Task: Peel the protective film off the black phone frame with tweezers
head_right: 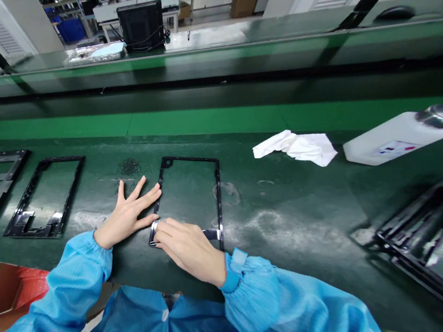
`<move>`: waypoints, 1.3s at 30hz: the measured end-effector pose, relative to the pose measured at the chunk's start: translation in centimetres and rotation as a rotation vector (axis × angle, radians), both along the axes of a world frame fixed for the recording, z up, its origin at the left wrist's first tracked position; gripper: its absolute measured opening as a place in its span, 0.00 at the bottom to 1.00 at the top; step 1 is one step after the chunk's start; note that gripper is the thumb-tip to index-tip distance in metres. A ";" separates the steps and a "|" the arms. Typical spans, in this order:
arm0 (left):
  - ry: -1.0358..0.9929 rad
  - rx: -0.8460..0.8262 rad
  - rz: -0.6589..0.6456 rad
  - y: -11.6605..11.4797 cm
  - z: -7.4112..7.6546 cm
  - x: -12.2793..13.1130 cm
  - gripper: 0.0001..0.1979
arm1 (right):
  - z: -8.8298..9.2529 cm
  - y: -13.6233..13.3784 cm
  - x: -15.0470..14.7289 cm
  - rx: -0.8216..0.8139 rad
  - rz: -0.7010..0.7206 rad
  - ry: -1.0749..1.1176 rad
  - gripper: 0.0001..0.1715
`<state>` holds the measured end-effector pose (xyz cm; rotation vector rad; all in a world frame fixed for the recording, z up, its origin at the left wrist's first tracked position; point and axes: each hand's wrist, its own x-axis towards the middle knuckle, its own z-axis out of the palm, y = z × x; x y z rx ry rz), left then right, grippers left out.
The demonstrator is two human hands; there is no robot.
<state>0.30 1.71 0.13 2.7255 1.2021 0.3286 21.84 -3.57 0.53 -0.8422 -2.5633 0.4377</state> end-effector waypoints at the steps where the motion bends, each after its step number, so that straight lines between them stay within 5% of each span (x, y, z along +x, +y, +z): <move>1: 0.001 0.000 0.001 0.0 0.0 0.0 0.30 | 0.0 0.0 0.0 -0.001 -0.001 0.004 0.10; 39: 0.035 0.121 -0.004 0.3 0.4 0.2 0.24 | -0.8 -1.9 -2.6 -0.023 -0.306 -0.061 0.07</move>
